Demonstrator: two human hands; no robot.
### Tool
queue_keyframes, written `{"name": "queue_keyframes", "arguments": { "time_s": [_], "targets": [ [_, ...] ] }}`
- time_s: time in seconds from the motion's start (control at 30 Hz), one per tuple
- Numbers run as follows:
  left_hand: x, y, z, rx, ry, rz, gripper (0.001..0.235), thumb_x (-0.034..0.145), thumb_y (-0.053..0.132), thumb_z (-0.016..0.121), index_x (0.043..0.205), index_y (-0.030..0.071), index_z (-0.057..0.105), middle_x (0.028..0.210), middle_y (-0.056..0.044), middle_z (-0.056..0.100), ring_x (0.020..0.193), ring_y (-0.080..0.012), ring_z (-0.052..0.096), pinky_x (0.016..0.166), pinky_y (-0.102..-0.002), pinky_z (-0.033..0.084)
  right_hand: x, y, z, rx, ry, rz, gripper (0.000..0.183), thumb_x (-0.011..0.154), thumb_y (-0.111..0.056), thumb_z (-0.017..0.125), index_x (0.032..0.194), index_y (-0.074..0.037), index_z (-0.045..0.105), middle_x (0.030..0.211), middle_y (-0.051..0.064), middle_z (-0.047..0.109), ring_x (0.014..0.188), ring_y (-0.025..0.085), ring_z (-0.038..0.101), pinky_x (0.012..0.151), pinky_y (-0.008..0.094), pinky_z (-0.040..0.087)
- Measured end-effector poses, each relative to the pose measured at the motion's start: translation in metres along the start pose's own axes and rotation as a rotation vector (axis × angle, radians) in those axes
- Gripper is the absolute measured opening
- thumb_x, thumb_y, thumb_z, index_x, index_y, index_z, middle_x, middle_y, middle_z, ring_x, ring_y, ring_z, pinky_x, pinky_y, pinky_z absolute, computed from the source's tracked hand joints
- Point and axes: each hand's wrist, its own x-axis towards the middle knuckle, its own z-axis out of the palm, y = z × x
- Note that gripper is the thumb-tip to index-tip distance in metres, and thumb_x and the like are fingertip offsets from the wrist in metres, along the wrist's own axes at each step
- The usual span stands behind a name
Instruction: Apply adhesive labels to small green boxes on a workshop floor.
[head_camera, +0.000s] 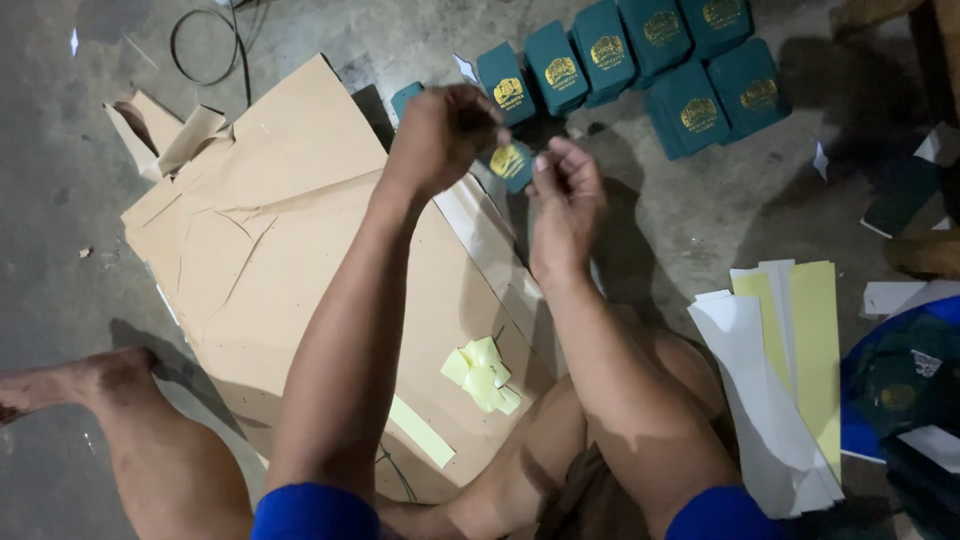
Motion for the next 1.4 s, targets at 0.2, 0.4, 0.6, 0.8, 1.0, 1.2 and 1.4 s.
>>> {"name": "queue_keyframes", "arguments": {
  "time_s": [0.2,0.4,0.6,0.8,1.0,1.2,1.4],
  "targets": [
    [0.075,-0.032,0.017,-0.240,0.148,-0.007,0.013,0.090,-0.003,0.075,0.102,0.003,0.072,0.087,0.000,0.075,0.078,-0.0051,0.064,0.066,-0.024,0.053,0.002,-0.018,-0.003,0.263,0.069,0.061,0.033,0.100,-0.004,0.064,0.130,-0.015,0.056,0.115,-0.002,0.062,0.104,0.011,0.062,0.086,0.027,0.052],
    [0.128,-0.059,0.028,-0.345,0.179,0.363,0.016,0.096,-0.010,0.071,0.094,0.002,0.060,0.092,-0.002,0.073,0.086,-0.0098,0.068,0.073,-0.027,0.055,0.006,-0.010,-0.006,0.220,0.082,0.091,0.034,0.099,-0.001,0.063,0.131,-0.014,0.059,0.116,-0.002,0.062,0.103,0.012,0.060,0.086,0.029,0.051],
    [0.135,-0.065,0.036,-0.067,0.227,0.380,0.012,0.091,-0.002,0.075,0.098,0.005,0.068,0.087,-0.004,0.073,0.082,-0.0134,0.070,0.072,-0.032,0.056,0.007,-0.003,-0.005,0.223,0.069,0.106,0.036,0.096,0.002,0.064,0.129,-0.013,0.060,0.116,-0.001,0.062,0.102,0.011,0.060,0.085,0.029,0.051],
    [0.133,-0.086,0.030,0.236,0.377,0.292,0.018,0.091,0.021,0.081,0.100,0.008,0.072,0.091,-0.011,0.075,0.086,-0.0297,0.074,0.070,-0.040,0.057,0.005,-0.003,-0.003,0.230,-0.009,0.153,0.042,0.098,-0.001,0.061,0.138,-0.010,0.056,0.128,0.004,0.060,0.114,0.016,0.059,0.096,0.035,0.049],
    [0.118,-0.086,0.009,0.281,0.176,0.047,0.038,0.107,0.041,0.056,0.120,0.007,0.069,0.113,-0.020,0.073,0.110,-0.0406,0.068,0.093,-0.046,0.052,0.024,0.035,-0.002,0.384,-0.194,0.230,0.079,0.088,0.005,0.054,0.162,-0.007,0.028,0.165,0.007,0.036,0.149,0.023,0.037,0.117,0.036,0.035],
    [0.107,-0.055,-0.005,0.223,-0.181,-0.284,0.052,0.092,0.045,0.051,0.127,0.010,0.070,0.124,-0.018,0.069,0.115,-0.0373,0.063,0.099,-0.045,0.045,0.026,0.042,0.006,0.426,-0.295,0.231,0.094,0.080,0.007,0.049,0.165,-0.008,0.012,0.173,0.003,0.019,0.154,0.020,0.027,0.119,0.035,0.028],
    [0.108,-0.045,-0.015,0.393,-0.326,-0.332,0.060,0.069,0.042,0.074,0.118,0.007,0.073,0.110,-0.014,0.073,0.099,-0.0289,0.068,0.090,-0.042,0.051,0.025,0.034,0.011,0.443,-0.310,0.216,0.092,0.082,0.008,0.049,0.165,-0.005,0.011,0.174,0.007,0.018,0.157,0.022,0.023,0.122,0.035,0.025]
  ]
}}
